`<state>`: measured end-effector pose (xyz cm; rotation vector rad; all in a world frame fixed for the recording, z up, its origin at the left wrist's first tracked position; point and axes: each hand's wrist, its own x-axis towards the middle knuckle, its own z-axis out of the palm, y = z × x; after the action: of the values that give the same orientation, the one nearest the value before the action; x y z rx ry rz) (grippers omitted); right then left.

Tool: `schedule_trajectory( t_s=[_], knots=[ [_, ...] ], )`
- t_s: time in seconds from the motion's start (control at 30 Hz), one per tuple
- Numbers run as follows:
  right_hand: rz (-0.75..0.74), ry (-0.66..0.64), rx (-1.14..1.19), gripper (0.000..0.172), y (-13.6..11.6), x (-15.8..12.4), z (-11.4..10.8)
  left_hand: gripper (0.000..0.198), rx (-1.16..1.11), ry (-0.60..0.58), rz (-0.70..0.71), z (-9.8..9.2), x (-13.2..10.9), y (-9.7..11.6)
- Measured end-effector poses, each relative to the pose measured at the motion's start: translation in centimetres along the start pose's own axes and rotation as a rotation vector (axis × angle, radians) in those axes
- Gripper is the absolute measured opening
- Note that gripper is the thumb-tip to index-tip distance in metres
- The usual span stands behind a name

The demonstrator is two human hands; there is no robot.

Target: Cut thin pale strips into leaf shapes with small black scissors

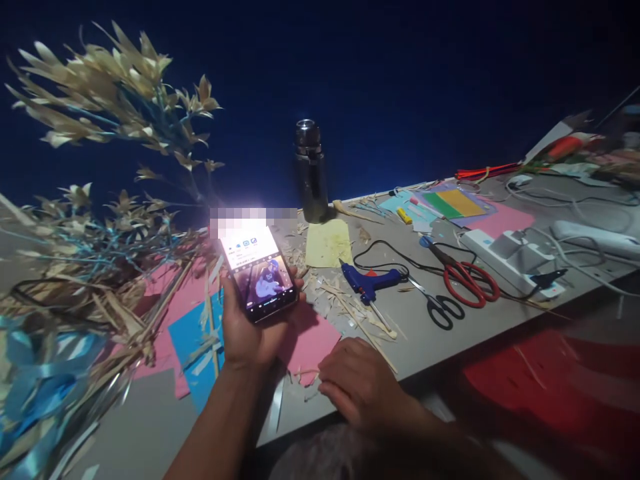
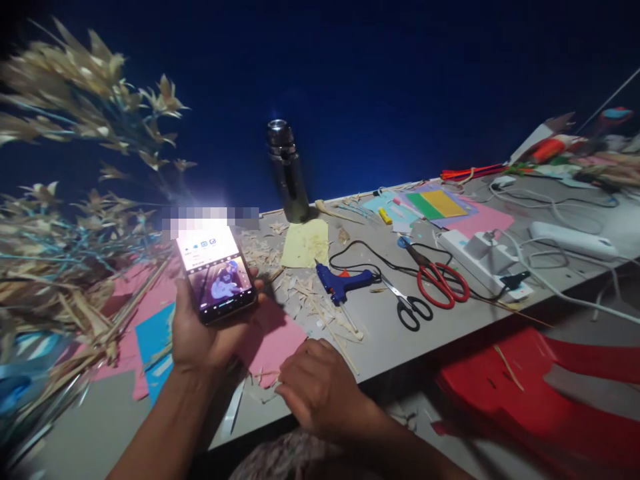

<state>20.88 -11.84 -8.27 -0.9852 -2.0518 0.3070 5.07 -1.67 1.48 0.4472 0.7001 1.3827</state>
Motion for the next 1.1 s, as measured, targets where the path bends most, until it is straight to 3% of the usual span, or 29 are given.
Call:
schedule_trajectory(
  t_s=[0.17,0.27,0.33,0.5,0.6,0.7,0.77,0.83,0.9,1.0,1.1],
  knots=[
    [0.134,-0.131,-0.144,0.023,-0.6,0.3,-0.1,0.070,0.025,-0.047,0.062,0.8,-0.2,2.5],
    [0.125,-0.151,-0.253,0.005,-0.7,0.4,0.4,0.069,0.041,-0.059,0.127,0.9,-0.6,4.0],
    [0.077,-0.138,-0.276,0.016,-0.8,0.7,0.6,0.069,0.043,-0.063,0.160,0.7,-0.9,4.5],
    [0.125,-0.067,-0.250,0.012,-0.9,3.9,0.8,0.070,0.040,-0.077,0.139,0.1,-0.5,4.5],
    [0.215,-0.096,-0.311,0.011,-1.0,6.6,1.0,0.069,0.020,-0.081,0.076,0.0,0.5,4.1],
    [0.121,-0.169,-0.308,0.007,-1.4,7.8,1.2,0.068,-0.003,-0.082,0.031,-0.1,1.3,3.6],
    [0.001,-0.107,-0.183,0.008,-1.7,7.4,1.1,0.065,-0.017,-0.080,-0.007,-0.4,1.7,3.2],
    [-0.044,0.100,-0.082,0.014,-1.8,6.0,0.6,0.061,-0.027,-0.080,-0.058,-0.9,1.9,2.7],
    [-0.052,0.200,-0.044,0.016,-1.8,4.3,-0.1,0.058,-0.028,-0.096,-0.095,-1.4,2.0,2.3],
    [0.003,0.242,-0.067,0.019,-1.3,1.9,-0.9,0.058,-0.024,-0.123,-0.109,-1.8,1.9,1.8],
    [0.024,0.201,-0.098,0.030,-0.4,0.5,-0.7,0.059,-0.023,-0.110,-0.085,-1.6,1.6,1.8]
  ],
)
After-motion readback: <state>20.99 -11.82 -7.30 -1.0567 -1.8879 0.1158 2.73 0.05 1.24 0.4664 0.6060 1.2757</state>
